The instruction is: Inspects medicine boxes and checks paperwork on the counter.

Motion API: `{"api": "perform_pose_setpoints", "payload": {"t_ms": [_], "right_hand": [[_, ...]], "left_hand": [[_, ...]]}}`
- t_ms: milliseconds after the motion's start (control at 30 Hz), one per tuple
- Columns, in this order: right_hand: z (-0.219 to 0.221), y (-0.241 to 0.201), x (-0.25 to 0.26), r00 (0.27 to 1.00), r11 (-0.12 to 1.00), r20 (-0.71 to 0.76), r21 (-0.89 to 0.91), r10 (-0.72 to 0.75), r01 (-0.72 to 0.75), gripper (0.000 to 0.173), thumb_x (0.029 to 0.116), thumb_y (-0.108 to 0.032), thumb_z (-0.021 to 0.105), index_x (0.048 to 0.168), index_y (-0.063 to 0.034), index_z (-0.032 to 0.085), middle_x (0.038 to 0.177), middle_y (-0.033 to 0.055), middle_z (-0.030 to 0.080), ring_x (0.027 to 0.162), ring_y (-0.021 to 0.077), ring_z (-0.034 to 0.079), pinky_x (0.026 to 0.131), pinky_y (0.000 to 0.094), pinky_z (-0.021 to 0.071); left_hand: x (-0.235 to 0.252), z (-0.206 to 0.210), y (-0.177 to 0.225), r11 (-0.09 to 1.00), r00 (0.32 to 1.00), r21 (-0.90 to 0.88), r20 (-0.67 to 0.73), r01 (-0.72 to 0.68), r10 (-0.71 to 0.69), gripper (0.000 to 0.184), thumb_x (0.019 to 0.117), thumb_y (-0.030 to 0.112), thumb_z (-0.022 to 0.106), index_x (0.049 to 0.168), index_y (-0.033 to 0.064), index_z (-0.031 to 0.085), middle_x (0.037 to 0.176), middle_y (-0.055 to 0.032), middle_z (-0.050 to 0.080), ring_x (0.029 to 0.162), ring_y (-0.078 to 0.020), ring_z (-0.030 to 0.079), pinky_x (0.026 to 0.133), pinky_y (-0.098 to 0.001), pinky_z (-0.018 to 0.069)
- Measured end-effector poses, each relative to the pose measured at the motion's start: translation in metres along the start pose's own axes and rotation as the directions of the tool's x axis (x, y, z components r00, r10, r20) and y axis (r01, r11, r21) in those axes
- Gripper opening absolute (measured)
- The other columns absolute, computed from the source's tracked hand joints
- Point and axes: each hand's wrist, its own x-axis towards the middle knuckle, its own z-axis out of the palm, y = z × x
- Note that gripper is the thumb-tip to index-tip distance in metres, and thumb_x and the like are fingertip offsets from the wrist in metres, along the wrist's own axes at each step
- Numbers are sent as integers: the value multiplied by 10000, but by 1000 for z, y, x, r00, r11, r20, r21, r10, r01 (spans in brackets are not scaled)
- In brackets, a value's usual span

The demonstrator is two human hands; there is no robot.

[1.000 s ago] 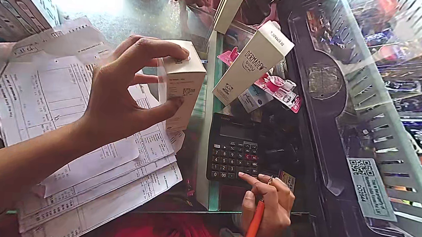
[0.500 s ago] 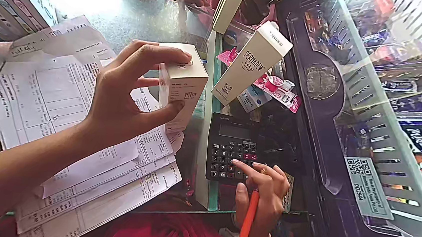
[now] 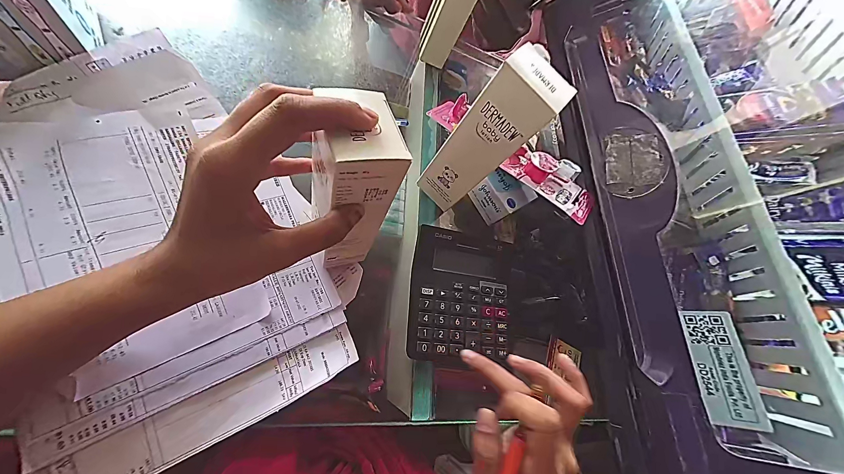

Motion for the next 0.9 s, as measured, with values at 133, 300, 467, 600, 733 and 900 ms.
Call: {"api": "perform_pose_setpoints", "payload": {"t_ms": [133,300,467,600,733,900], "right_hand": [[-4,10,1,999,989,-12,-139,48,-49,279,1057,-336,392,937,-165,576,960,-49,726,1126,125,606,1181,407,229],[-3,13,2,995,989,45,-122,89,-83,290,1046,-344,389,932,-160,583,933,-33,733,1120,154,605,1182,450,194],[9,13,3,996,1000,-88,26,16,-14,239,1067,-356,409,948,-182,522,1009,-76,744,1108,77,638,1184,357,289],[23,15,5,991,993,-132,111,-30,45,187,1076,-298,472,990,-162,568,1035,-50,742,1049,62,654,1111,305,378],[26,19,3,988,984,-148,167,-34,59,156,1081,-274,511,1019,-155,590,1049,-62,735,1066,50,659,1087,268,429],[29,23,2,989,982,-146,186,0,28,243,1098,-323,459,996,-143,587,1025,-41,738,1058,69,655,1019,227,459]], "left_hand": [[0,0,0,1000,1000,-5,4,4,-4,512,887,173,724,1360,54,567,1353,-49,577,1267,-114,581,997,-273,568],[-1,0,-2,1000,999,-12,47,-9,9,559,890,173,707,1402,60,515,1375,-50,591,1258,-112,589,1003,-287,555],[7,-11,1,1000,981,6,192,29,-29,642,858,180,713,1441,113,454,1403,-15,582,1235,-92,610,992,-273,561],[19,-21,17,990,974,140,218,26,-56,605,831,252,749,1383,143,526,1302,10,640,1148,-57,654,926,-248,590],[51,-28,27,981,978,191,210,-44,3,663,829,253,810,1412,123,522,1260,-43,652,1127,-117,675,863,-330,640],[92,1,9,940,980,331,144,81,-135,659,811,152,827,1393,112,520,1272,-161,638,1084,-300,685,841,-492,601]]}}
